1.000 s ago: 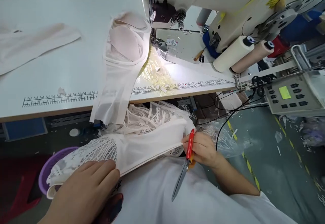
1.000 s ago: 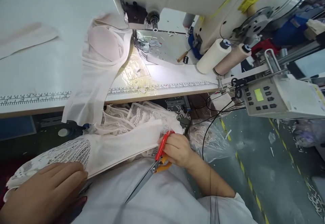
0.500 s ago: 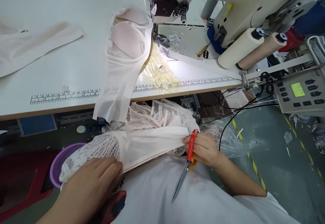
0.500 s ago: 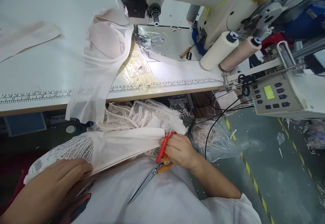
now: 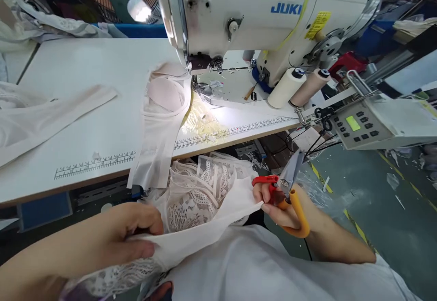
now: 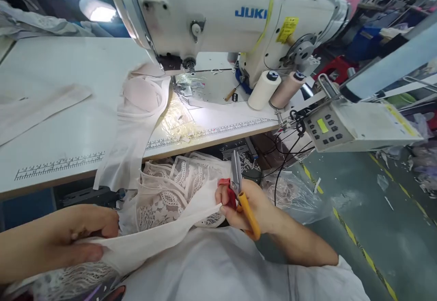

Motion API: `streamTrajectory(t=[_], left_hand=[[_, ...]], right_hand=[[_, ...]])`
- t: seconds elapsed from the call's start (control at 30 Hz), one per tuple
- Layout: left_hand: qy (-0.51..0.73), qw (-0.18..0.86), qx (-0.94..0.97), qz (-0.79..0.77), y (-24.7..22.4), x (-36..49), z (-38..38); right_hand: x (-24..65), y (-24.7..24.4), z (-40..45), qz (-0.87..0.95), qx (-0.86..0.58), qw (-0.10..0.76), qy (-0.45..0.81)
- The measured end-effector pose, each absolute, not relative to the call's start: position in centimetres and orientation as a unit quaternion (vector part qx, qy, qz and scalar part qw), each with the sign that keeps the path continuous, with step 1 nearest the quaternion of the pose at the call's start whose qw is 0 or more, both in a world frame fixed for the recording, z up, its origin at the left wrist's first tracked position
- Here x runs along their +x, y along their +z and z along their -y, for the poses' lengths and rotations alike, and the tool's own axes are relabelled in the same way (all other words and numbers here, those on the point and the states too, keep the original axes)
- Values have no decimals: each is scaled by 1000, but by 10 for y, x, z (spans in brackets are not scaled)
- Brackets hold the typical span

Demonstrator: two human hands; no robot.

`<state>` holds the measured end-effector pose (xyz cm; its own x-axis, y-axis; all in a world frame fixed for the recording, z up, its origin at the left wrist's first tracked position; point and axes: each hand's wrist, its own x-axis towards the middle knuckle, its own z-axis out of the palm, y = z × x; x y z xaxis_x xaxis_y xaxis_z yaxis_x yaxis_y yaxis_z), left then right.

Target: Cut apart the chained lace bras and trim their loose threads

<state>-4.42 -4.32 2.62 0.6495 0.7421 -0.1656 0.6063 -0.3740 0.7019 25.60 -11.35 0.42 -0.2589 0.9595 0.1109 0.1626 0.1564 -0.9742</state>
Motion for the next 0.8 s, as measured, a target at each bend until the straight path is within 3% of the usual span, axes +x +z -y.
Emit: streamTrajectory(t=[0.07,0.13,0.43,0.63,0.8], left_hand=[[-31,512,797,-319,26,-41,16],[-77,557,770,-300,24,-35,-4],[-62,457,783,-417,12,-26,-4],[-57,532,720,-442,17,-35,1],[11,471,758,-450,10,-41,7]], right_hand=[[258,3,115,610,-462,428,481],[260,0,115,601,-491,435,458],[263,-31,101,682,-559,435,181],[259,-31,92,713,-512,458,141],[259,-29,88,729,-488,468,108]])
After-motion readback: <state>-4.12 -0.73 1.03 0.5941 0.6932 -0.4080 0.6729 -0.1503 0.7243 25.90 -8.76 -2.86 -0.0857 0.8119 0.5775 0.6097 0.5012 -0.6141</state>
